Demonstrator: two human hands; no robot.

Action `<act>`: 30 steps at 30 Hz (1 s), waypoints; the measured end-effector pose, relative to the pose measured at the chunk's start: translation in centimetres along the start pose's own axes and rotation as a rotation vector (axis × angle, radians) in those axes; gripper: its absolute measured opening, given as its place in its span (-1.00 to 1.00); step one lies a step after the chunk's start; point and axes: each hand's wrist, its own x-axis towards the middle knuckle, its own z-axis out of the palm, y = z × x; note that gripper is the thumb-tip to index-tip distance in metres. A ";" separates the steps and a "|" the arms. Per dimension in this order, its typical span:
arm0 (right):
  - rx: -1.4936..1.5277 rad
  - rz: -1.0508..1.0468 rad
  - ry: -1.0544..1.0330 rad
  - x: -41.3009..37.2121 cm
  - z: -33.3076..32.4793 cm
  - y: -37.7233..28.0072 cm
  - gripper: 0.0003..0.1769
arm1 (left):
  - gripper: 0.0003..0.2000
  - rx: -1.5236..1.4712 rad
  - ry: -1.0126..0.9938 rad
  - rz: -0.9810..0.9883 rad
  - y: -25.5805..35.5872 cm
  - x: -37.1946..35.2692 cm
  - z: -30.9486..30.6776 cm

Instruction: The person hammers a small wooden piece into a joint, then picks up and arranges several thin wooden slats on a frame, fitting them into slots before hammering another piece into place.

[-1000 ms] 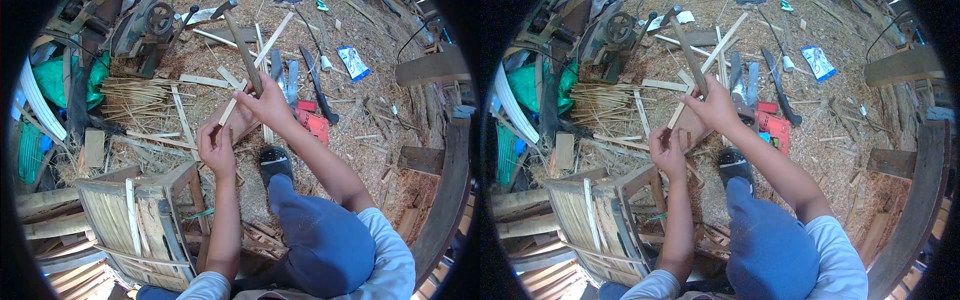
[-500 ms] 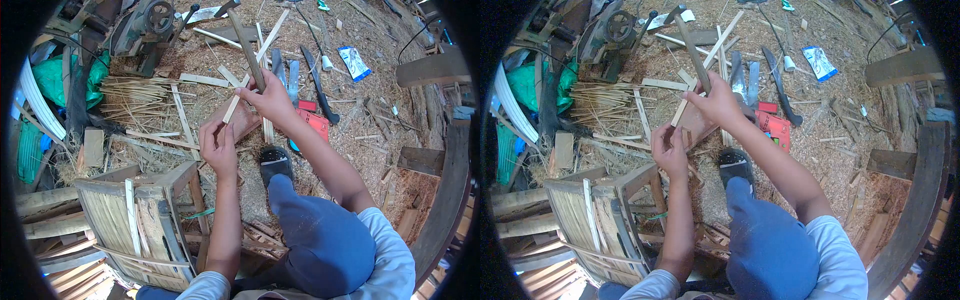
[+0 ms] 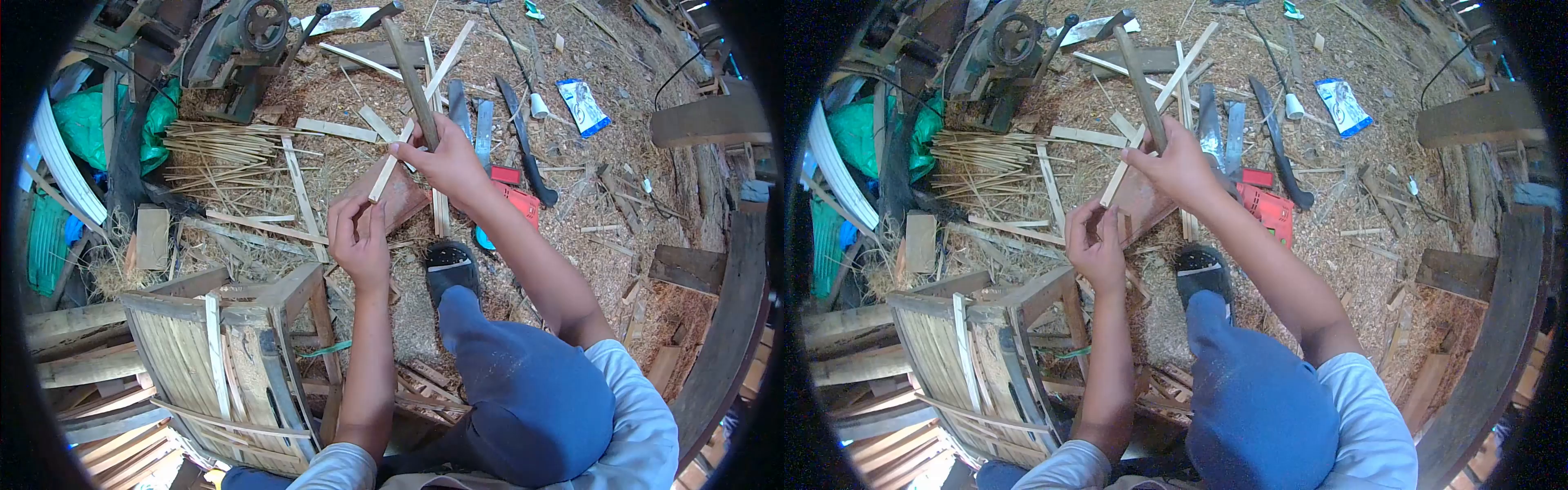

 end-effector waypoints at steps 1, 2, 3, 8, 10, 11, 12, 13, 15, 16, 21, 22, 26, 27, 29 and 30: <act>-0.016 0.004 0.002 0.0 0.0 0.0 -0.62 | -0.78 0.008 -0.006 0.009 -0.1 0.0 0.0; -0.032 0.008 0.004 0.1 0.0 0.1 -0.62 | -0.78 0.016 -0.011 0.019 -0.2 0.0 0.0; -0.048 0.012 0.007 0.2 0.0 0.2 -0.62 | -0.78 0.025 -0.016 0.029 -0.4 0.0 0.0; -0.036 -0.124 0.076 0.5 0.4 1.8 -0.58 | -0.78 -0.032 0.000 -0.027 -0.1 -0.1 0.3; -0.030 -0.125 0.080 0.6 0.4 1.8 -0.58 | -0.78 -0.033 0.002 -0.028 0.0 -0.1 0.3; -0.028 -0.116 0.081 0.5 0.4 1.8 -0.58 | -0.78 -0.031 0.001 -0.026 -0.1 -0.1 0.3; -0.026 -0.107 0.083 0.5 0.4 1.8 -0.58 | -0.78 -0.029 0.000 -0.025 0.0 0.0 0.3; -0.016 -0.114 0.083 0.5 0.4 1.8 -0.58 | -0.78 -0.013 0.002 -0.013 0.1 0.0 0.3; 0.004 -0.130 0.083 0.5 0.5 1.6 -0.58 | -0.77 0.020 0.008 0.011 0.2 0.1 0.3; -0.019 -0.111 0.074 0.4 0.5 1.4 -0.59 | -0.77 0.011 0.012 0.007 0.2 0.1 0.4; -0.045 -0.097 0.062 0.2 0.4 1.1 -0.61 | -0.78 0.032 0.013 0.035 0.2 0.2 0.4; -0.047 -0.093 0.062 0.2 0.3 1.2 -0.61 | -0.78 0.035 0.013 0.029 0.3 0.2 0.4; -0.027 -0.105 0.069 0.2 0.4 1.6 -0.61 | -0.78 0.056 0.012 0.036 0.6 0.2 0.4; -0.016 -0.114 0.072 0.1 0.5 1.6 -0.62 | -0.78 0.063 0.012 0.044 0.6 0.2 0.4; -0.039 -0.133 0.080 0.0 0.4 1.6 -0.62 | -0.79 0.025 0.019 0.005 0.5 0.1 0.5; -0.051 -0.142 0.083 0.0 0.4 1.5 -0.62 | -0.79 0.006 0.023 -0.015 0.4 0.0 0.5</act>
